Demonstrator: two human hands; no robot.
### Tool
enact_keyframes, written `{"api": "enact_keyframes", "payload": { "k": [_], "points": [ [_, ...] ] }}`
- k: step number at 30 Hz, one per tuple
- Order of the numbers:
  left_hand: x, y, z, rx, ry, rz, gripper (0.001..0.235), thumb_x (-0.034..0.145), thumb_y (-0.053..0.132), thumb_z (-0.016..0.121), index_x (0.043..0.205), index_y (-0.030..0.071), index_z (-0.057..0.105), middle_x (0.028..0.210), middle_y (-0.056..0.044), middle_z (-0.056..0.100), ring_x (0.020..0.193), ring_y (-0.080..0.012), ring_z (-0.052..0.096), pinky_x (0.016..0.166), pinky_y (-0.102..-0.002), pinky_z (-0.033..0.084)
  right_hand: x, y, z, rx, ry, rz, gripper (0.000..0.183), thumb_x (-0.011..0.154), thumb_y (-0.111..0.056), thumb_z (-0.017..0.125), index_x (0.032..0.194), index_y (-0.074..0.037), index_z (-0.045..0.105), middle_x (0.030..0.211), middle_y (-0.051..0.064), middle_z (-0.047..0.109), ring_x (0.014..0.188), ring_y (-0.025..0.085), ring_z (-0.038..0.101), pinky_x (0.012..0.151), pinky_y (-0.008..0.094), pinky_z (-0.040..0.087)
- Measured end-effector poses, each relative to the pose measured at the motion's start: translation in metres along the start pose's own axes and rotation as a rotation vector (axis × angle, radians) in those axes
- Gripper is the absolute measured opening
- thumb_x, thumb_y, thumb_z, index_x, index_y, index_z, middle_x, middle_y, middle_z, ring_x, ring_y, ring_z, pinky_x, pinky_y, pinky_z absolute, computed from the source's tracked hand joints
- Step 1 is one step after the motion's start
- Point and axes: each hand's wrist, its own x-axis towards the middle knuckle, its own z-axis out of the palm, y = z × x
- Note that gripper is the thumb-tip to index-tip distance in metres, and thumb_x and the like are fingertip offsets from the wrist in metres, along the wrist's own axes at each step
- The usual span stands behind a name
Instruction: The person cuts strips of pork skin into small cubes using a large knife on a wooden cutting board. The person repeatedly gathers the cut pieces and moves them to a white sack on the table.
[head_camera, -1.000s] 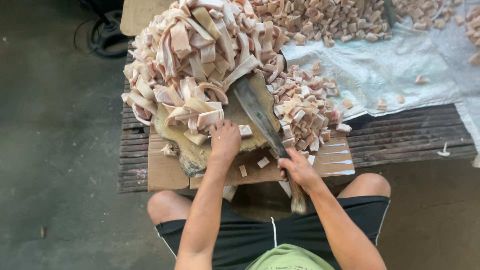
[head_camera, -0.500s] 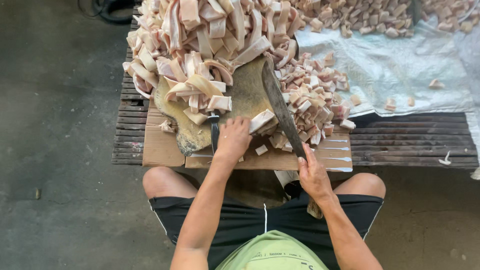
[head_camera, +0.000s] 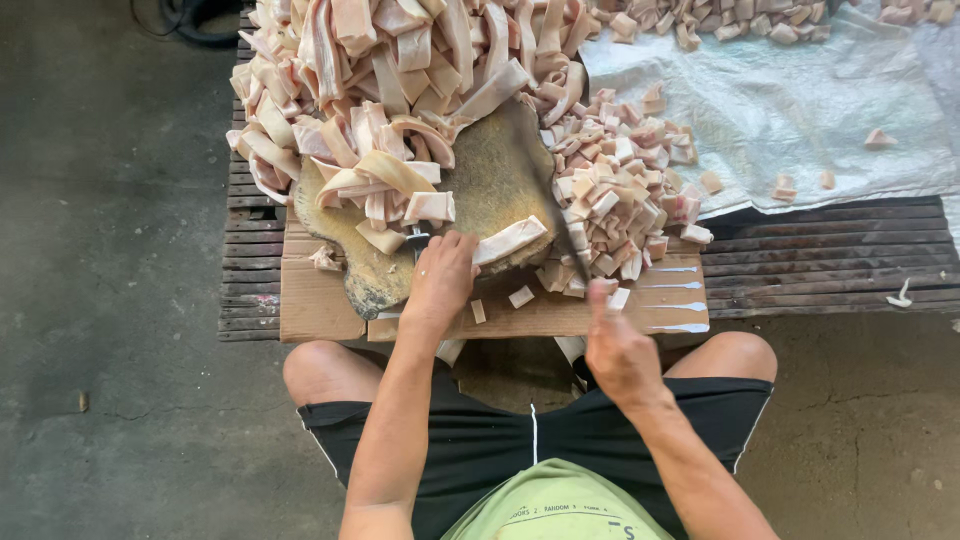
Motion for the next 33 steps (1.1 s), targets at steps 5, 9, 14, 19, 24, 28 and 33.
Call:
{"api": "enact_keyframes", "payload": {
  "k": [5,9,14,19,24,28,33],
  "points": [
    [0.0,0.0,0.004,-0.006,0.008,0.004,0.032,0.082,0.01,0.076,0.112,0.005,0.065,0.108,-0.015,0.066,0.103,-0.0369,0.06,0.092,-0.047,0.049,0.001,0.003,-0.003,-0.079,-0.138,0.192,0.067,0.097,-0.004,0.062,0.159,-0.015,0.039,0.067,0.016,0.061,0.057,0.033,0.062,0.056,0.047,0.053],
    [0.001,0.001,0.011,-0.09,0.043,0.013,0.036,0.082,0.008,0.075,0.116,0.005,0.064,0.112,-0.016,0.066,0.106,-0.038,0.06,0.094,-0.046,0.049,-0.005,0.003,-0.028,0.109,0.059,0.255,0.063,0.103,-0.002,0.056,0.161,-0.013,0.036,0.068,0.013,0.061,0.055,0.025,0.063,0.055,0.042,0.054],
    [0.009,0.008,0.016,-0.122,0.009,-0.026,0.038,0.082,0.009,0.076,0.117,0.004,0.063,0.114,-0.017,0.066,0.109,-0.0386,0.059,0.094,-0.047,0.049,0.0,0.003,-0.011,0.132,0.159,0.055,0.062,0.108,-0.004,0.058,0.16,-0.011,0.026,0.069,0.007,0.066,0.055,0.021,0.065,0.053,0.037,0.054],
    [0.004,0.01,0.014,-0.151,0.036,-0.041,0.035,0.082,0.009,0.076,0.114,0.005,0.064,0.113,-0.016,0.067,0.109,-0.039,0.06,0.094,-0.047,0.049,0.004,-0.003,0.004,-0.127,-0.18,0.071,0.068,0.094,-0.008,0.058,0.159,-0.014,0.037,0.081,0.019,0.07,0.067,0.038,0.067,0.06,0.047,0.055],
    [0.006,0.009,0.015,-0.179,0.047,-0.036,0.036,0.082,0.009,0.076,0.115,0.004,0.063,0.113,-0.017,0.067,0.108,-0.0405,0.06,0.093,-0.048,0.049,0.003,0.0,-0.021,0.049,-0.002,0.228,0.063,0.101,-0.008,0.058,0.16,-0.014,0.036,0.074,0.018,0.066,0.061,0.035,0.065,0.059,0.047,0.054],
    [0.011,0.012,0.019,-0.216,0.042,-0.036,0.037,0.082,0.01,0.077,0.116,0.002,0.062,0.114,-0.019,0.066,0.11,-0.0414,0.06,0.094,-0.048,0.049,0.0,-0.002,-0.019,0.143,0.092,0.153,0.062,0.104,-0.006,0.057,0.16,-0.013,0.03,0.071,0.012,0.066,0.057,0.028,0.065,0.057,0.041,0.057],
    [0.01,0.017,0.022,-0.192,0.006,-0.089,0.036,0.084,0.012,0.075,0.116,0.003,0.062,0.115,-0.019,0.066,0.111,-0.0416,0.059,0.096,-0.049,0.048,-0.001,-0.012,0.001,-0.203,-0.271,0.106,0.075,0.089,-0.003,0.063,0.157,-0.016,0.036,0.079,0.02,0.069,0.065,0.039,0.066,0.061,0.048,0.055]
  ]
}}
